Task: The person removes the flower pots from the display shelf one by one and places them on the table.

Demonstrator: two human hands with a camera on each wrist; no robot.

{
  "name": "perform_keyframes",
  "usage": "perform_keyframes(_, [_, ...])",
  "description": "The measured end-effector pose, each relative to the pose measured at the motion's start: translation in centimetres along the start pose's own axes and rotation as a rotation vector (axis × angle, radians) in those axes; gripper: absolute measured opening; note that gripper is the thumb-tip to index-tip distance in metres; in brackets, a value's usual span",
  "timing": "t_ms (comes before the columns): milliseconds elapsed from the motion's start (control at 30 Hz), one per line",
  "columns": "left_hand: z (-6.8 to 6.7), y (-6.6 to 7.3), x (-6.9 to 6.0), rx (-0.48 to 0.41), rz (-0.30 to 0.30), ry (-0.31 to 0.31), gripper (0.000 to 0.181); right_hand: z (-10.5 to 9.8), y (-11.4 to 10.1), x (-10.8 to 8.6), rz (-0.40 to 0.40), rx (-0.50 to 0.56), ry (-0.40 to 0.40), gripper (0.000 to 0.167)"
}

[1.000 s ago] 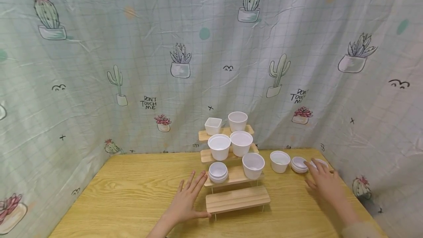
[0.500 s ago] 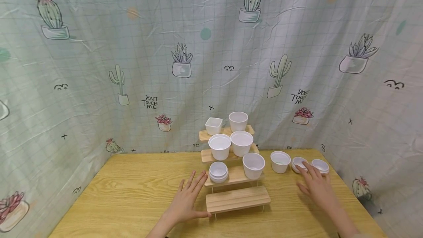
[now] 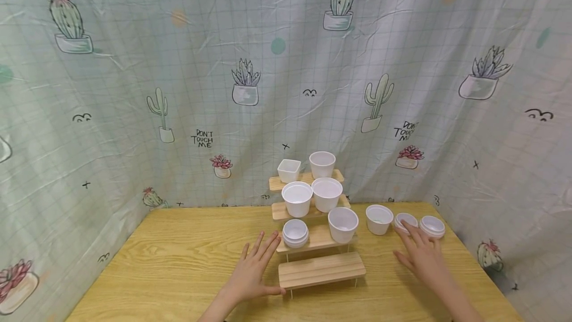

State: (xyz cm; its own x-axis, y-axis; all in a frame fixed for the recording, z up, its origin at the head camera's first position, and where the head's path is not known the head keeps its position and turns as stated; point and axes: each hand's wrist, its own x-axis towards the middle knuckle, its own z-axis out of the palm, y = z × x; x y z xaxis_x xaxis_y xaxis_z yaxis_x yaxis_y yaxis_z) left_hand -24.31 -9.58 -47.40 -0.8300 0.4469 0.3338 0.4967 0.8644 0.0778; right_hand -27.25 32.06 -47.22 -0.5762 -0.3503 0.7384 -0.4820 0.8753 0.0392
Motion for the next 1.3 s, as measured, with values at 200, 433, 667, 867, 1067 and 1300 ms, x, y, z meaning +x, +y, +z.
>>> perform_keyframes(200, [0.0, 0.0, 0.0, -0.004, 0.001, 0.003, 0.115, -0.5, -1.5, 0.8, -0.017, 0.032, -0.001, 0.065])
perform_keyframes(433, [0.0, 0.0, 0.0, -0.007, 0.003, 0.002, 0.115, -1.2, -3.1, 1.7, -0.004, 0.061, -0.029, 0.050])
perform_keyframes(667, [0.1, 0.0, 0.0, 0.002, 0.004, 0.011, 0.115, -1.9, -4.5, 2.5, -0.002, 0.085, -0.036, 0.046])
perform_keyframes(867, [0.1, 0.1, 0.0, 0.010, -0.004, 0.004, 0.114, -2.4, -5.4, 3.4, -0.038, 0.092, -0.011, 0.045])
perform_keyframes(1067, [0.0, 0.2, 0.0, 0.003, -0.004, -0.001, 0.114, -2.6, -6.2, 4.3, -0.076, 0.104, 0.010, 0.046])
perform_keyframes(1300, [0.0, 0.2, 0.0, -0.011, -0.006, -0.005, 0.114, -2.5, -7.2, 5.3, -0.123, 0.122, 0.030, 0.050])
